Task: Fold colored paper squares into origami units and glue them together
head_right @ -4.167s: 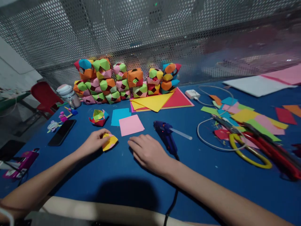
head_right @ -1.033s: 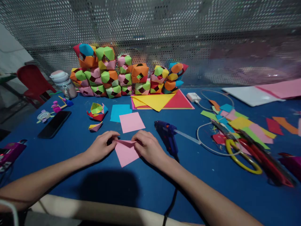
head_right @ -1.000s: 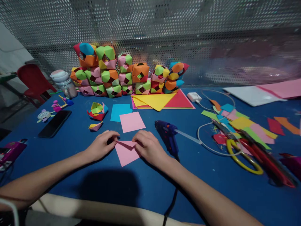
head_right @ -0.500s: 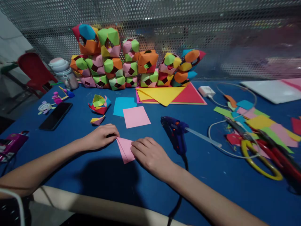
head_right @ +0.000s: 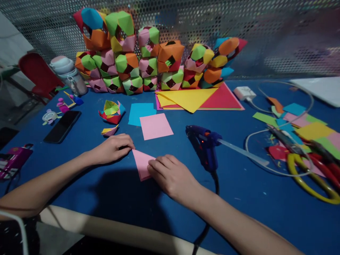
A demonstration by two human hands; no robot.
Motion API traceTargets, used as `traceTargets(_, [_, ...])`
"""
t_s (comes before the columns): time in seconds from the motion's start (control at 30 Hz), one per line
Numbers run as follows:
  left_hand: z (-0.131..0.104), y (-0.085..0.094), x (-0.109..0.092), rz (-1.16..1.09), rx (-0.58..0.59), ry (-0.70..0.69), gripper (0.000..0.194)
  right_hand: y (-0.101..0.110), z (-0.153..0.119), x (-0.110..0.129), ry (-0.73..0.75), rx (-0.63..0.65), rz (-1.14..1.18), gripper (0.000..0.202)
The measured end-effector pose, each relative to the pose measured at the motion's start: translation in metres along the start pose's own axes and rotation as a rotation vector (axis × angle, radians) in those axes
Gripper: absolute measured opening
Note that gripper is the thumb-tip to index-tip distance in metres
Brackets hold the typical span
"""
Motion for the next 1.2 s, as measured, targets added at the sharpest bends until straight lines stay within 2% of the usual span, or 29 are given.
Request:
traceTargets(0.33, [0.001, -0.003, 0.001, 0.036, -0.037, -0.012, 0.024, -0.005, 0.000, -0.001, -0.075, 0.044, 0.007, 0.025])
traceTargets(0.57, [0.001, -0.005, 0.000, 0.085, -0.022, -0.006, 0.024, -0.002, 0.000, 0.005, -0.003, 0.077, -0.016, 0.027])
traceTargets(1.2, [0.002, -0.006, -0.004, 0.158, -0.031, -0.037, 0.023, 0.002, 0.000, 0.011, 0.057, 0.118, -0.101, 0.030])
Point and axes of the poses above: each hand's wrist, its own z-axis towards the middle knuckle, its own y-axis out of the back of the hand, x = y × z, the point moved 7 cm from there along z, towards the middle knuckle, and after that the axes turned 3 degrees about -y, right-handed, at the moved point
